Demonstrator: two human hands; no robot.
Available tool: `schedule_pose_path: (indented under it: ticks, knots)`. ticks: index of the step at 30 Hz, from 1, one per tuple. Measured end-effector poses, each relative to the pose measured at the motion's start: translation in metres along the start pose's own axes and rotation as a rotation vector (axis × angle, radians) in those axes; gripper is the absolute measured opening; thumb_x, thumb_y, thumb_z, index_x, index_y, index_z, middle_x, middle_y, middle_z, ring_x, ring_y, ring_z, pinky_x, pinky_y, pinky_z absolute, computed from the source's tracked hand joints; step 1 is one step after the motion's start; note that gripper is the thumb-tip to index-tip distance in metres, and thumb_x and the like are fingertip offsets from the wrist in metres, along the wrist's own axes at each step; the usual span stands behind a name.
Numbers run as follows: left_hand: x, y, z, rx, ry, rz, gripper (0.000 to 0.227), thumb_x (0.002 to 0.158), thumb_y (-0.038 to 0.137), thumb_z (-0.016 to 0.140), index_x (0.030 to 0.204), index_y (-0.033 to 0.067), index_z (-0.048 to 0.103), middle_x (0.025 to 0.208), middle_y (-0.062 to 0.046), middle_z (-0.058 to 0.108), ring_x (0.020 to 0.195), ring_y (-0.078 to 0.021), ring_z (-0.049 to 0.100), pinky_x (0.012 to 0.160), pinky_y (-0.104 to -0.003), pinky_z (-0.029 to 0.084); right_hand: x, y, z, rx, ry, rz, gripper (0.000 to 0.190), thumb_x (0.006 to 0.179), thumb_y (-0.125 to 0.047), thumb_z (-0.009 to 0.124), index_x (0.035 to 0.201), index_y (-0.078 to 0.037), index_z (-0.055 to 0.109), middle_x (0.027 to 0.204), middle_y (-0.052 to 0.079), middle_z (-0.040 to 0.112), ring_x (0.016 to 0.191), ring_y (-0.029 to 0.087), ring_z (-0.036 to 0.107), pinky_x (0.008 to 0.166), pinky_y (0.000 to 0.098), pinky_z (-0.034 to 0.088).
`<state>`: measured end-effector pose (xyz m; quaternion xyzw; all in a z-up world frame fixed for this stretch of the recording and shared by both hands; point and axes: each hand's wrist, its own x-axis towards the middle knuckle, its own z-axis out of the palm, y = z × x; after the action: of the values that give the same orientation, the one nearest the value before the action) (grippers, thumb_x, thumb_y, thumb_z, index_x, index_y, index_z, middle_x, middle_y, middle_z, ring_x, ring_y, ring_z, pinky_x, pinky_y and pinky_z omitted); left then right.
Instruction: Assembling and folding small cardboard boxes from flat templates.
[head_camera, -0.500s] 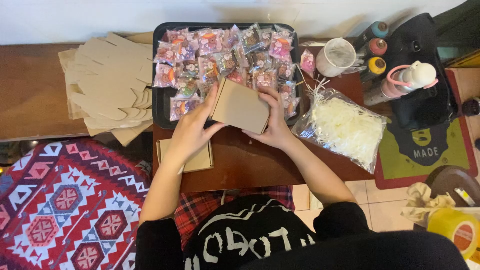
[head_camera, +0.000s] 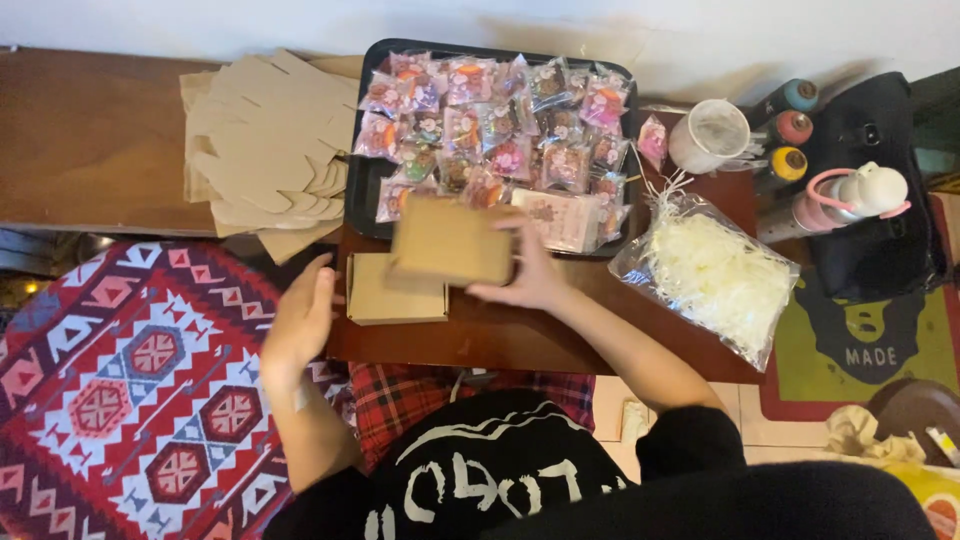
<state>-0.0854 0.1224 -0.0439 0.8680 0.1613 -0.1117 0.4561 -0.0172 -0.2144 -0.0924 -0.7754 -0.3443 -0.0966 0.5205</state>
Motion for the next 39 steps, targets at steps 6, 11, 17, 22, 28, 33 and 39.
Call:
schedule_pose_path:
  ticks: [6, 11, 17, 22, 28, 33, 39]
  knots:
    - [0.028, -0.049, 0.059, -0.150, 0.052, 0.164, 0.067, 0.111, 0.049, 0.026, 0.128, -0.0074, 0.059, 0.133, -0.028, 0.061, 0.127, -0.0380, 0.055, 0.112, -0.040, 0.040, 0.007, -0.018, 0.035, -0.114, -0.350, 0.108, 0.087, 0.088, -0.050, 0.086, 0.140, -0.013, 0.027, 0.161, 0.024, 0.031, 0.148, 0.042, 0.043, 0.119, 0.0532, 0.048]
    - [0.021, -0.047, 0.071, -0.155, -0.016, 0.248, 0.065, 0.103, 0.045, 0.036, 0.143, -0.0039, 0.049, 0.146, -0.027, 0.044, 0.138, -0.0380, 0.036, 0.116, -0.041, 0.026, -0.011, -0.026, 0.054, 0.124, -0.233, 0.256, 0.111, 0.084, -0.036, 0.079, 0.157, -0.008, -0.001, 0.165, 0.031, -0.004, 0.155, 0.048, -0.005, 0.124, 0.0604, 0.007]
    - [0.015, -0.036, 0.073, -0.433, -0.023, 0.389, 0.069, 0.100, 0.038, 0.053, 0.153, -0.0038, 0.037, 0.153, -0.022, 0.037, 0.149, -0.0321, 0.030, 0.122, -0.041, 0.022, -0.022, -0.013, 0.061, 0.384, -0.135, 0.331, 0.086, 0.108, -0.029, 0.050, 0.165, -0.009, -0.012, 0.176, 0.023, -0.009, 0.164, 0.039, -0.008, 0.132, 0.0554, 0.003]
    - [-0.007, -0.041, 0.058, -0.909, -0.155, 0.262, 0.087, 0.087, 0.019, 0.073, 0.157, 0.0029, 0.024, 0.155, -0.017, 0.038, 0.147, -0.0282, 0.034, 0.119, -0.039, 0.027, -0.008, -0.042, 0.063, 0.359, -0.242, 0.195, 0.087, 0.106, -0.019, 0.053, 0.163, -0.008, -0.013, 0.174, 0.020, -0.011, 0.163, 0.038, -0.004, 0.133, 0.0555, 0.006]
    - [-0.041, -0.097, 0.019, -1.102, 0.045, 0.251, 0.085, 0.086, 0.014, 0.070, 0.159, 0.0044, 0.027, 0.156, -0.014, 0.044, 0.146, -0.0255, 0.041, 0.119, -0.038, 0.032, 0.057, -0.087, 0.113, 0.493, -0.407, 0.204, 0.087, 0.102, -0.012, 0.064, 0.167, -0.009, 0.006, 0.176, 0.020, 0.007, 0.165, 0.033, 0.007, 0.133, 0.0459, 0.011]
    - [-0.056, -0.142, -0.026, -1.350, 0.406, 0.293, 0.067, 0.095, 0.020, 0.070, 0.151, -0.0026, 0.043, 0.144, -0.016, 0.057, 0.137, -0.0288, 0.053, 0.117, -0.041, 0.042, 0.130, -0.095, 0.221, 0.638, -0.580, 0.452, 0.079, 0.096, -0.032, 0.072, 0.160, -0.014, 0.029, 0.163, 0.022, 0.035, 0.152, 0.032, 0.033, 0.122, 0.0397, 0.028]
    - [-0.013, -0.239, -0.026, -1.352, 0.776, 0.237, 0.067, 0.095, 0.024, 0.068, 0.151, 0.0043, 0.039, 0.142, -0.013, 0.057, 0.131, -0.0256, 0.057, 0.112, -0.043, 0.047, 0.168, -0.053, 0.390, -0.095, -0.746, 0.423, 0.069, 0.095, -0.044, 0.061, 0.154, -0.016, 0.036, 0.128, 0.025, 0.067, 0.116, 0.041, 0.067, 0.097, 0.0454, 0.052]
